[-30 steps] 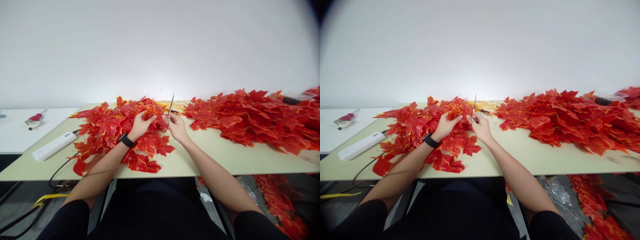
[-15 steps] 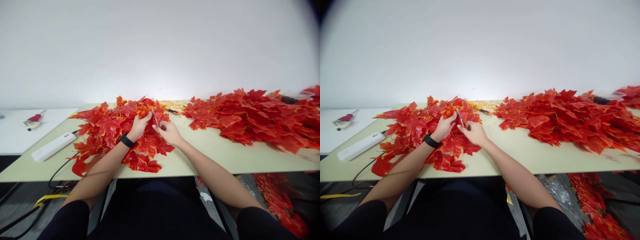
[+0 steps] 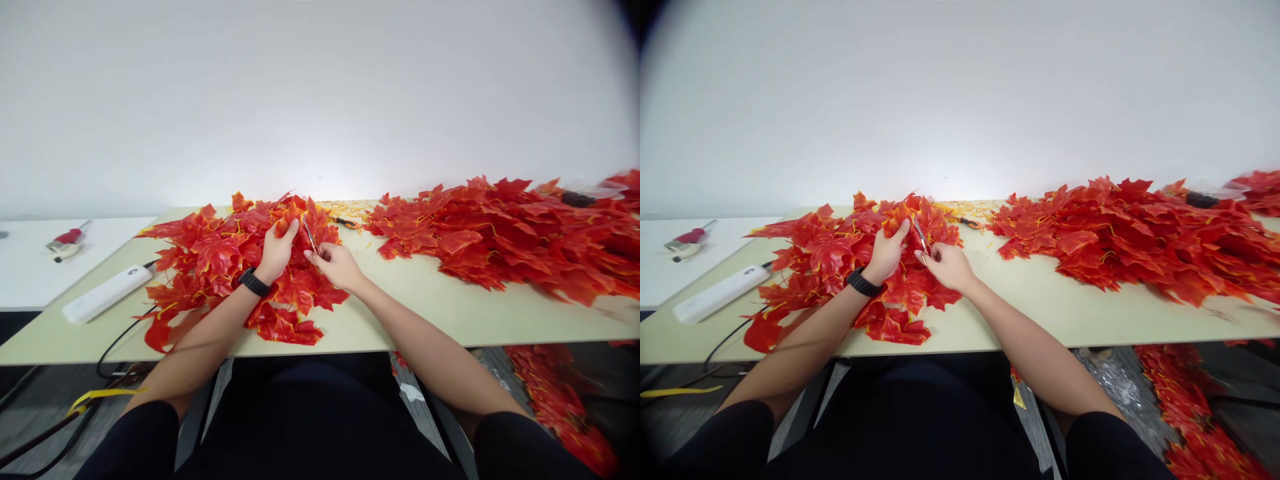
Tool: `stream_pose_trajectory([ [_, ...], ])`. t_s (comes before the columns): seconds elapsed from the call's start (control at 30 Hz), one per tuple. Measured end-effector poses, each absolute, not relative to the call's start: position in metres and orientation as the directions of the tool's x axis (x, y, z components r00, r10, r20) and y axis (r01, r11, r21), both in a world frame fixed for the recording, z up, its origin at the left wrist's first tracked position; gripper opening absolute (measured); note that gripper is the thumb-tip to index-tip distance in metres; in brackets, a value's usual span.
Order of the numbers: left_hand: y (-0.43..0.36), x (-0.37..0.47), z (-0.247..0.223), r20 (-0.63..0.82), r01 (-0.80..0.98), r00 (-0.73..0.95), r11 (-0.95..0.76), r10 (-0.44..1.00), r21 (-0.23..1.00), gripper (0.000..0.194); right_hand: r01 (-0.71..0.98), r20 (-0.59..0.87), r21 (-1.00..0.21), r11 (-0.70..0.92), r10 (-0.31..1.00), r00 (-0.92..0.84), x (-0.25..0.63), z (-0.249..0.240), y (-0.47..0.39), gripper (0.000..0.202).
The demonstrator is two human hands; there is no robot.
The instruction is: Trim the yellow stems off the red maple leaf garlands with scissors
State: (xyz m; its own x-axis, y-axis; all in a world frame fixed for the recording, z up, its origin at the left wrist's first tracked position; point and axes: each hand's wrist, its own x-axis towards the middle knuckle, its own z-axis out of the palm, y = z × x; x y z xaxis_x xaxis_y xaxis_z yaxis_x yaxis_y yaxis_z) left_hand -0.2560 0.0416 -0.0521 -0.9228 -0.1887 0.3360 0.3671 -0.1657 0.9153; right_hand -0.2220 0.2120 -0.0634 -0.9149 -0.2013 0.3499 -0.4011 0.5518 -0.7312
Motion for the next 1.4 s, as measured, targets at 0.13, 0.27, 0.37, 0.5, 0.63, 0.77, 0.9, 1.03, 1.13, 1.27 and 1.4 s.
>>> stream_pose_trajectory([
  [0.13,0.042,-0.255,-0.053,0.397,0.419,-0.899,-0.099,-0.184,0.903,0.042,-0.404,0.349,-0.735,0.544,-0.206,-0.914,-0.222,-0.064,0.211,0.06],
  [0.27,0.044,-0.252,-0.053,0.421,0.437,-0.888,-0.055,-0.187,0.898,0.041,-0.405,0.347,-0.731,0.55,-0.212,-0.914,-0.222,-0.063,0.21,0.06],
  [0.37,0.047,-0.248,-0.052,0.437,0.451,-0.879,-0.036,-0.192,0.892,0.04,-0.403,0.349,-0.726,0.557,-0.207,-0.914,-0.221,-0.062,0.209,0.059],
  [0.5,0.053,-0.244,-0.051,0.435,0.454,-0.876,-0.054,-0.207,0.889,0.035,-0.396,0.348,-0.714,0.577,-0.198,-0.916,-0.222,-0.062,0.207,0.057],
  [0.63,0.059,-0.241,-0.052,0.375,0.42,-0.889,-0.141,-0.263,0.896,0.032,-0.388,0.356,-0.706,0.592,-0.178,-0.918,-0.222,-0.062,0.205,0.056],
  [0.77,0.065,-0.235,-0.053,0.313,0.379,-0.91,-0.244,-0.271,0.892,0.034,-0.382,0.357,-0.719,0.581,-0.163,-0.92,-0.221,-0.061,0.204,0.055],
  [0.9,0.067,-0.233,-0.053,0.271,0.341,-0.927,-0.284,-0.259,0.896,0.035,-0.378,0.36,-0.711,0.592,-0.155,-0.92,-0.221,-0.062,0.205,0.053],
  [1.03,0.065,-0.236,-0.051,0.306,0.391,-0.909,-0.321,-0.283,0.863,0.034,-0.38,0.36,-0.714,0.588,-0.157,-0.92,-0.22,-0.061,0.205,0.054],
  [1.13,0.065,-0.236,-0.049,0.275,0.378,-0.913,-0.376,-0.301,0.846,0.031,-0.378,0.351,-0.714,0.589,-0.167,-0.921,-0.219,-0.061,0.204,0.055],
  [1.27,0.065,-0.234,-0.044,0.166,0.32,-0.928,-0.483,-0.333,0.815,0.027,-0.377,0.345,-0.705,0.601,-0.174,-0.922,-0.218,-0.062,0.203,0.053],
  [1.4,0.063,-0.233,-0.037,0.084,0.261,-0.946,-0.584,-0.313,0.769,0.031,-0.37,0.335,-0.712,0.597,-0.174,-0.926,-0.219,-0.064,0.202,0.053],
])
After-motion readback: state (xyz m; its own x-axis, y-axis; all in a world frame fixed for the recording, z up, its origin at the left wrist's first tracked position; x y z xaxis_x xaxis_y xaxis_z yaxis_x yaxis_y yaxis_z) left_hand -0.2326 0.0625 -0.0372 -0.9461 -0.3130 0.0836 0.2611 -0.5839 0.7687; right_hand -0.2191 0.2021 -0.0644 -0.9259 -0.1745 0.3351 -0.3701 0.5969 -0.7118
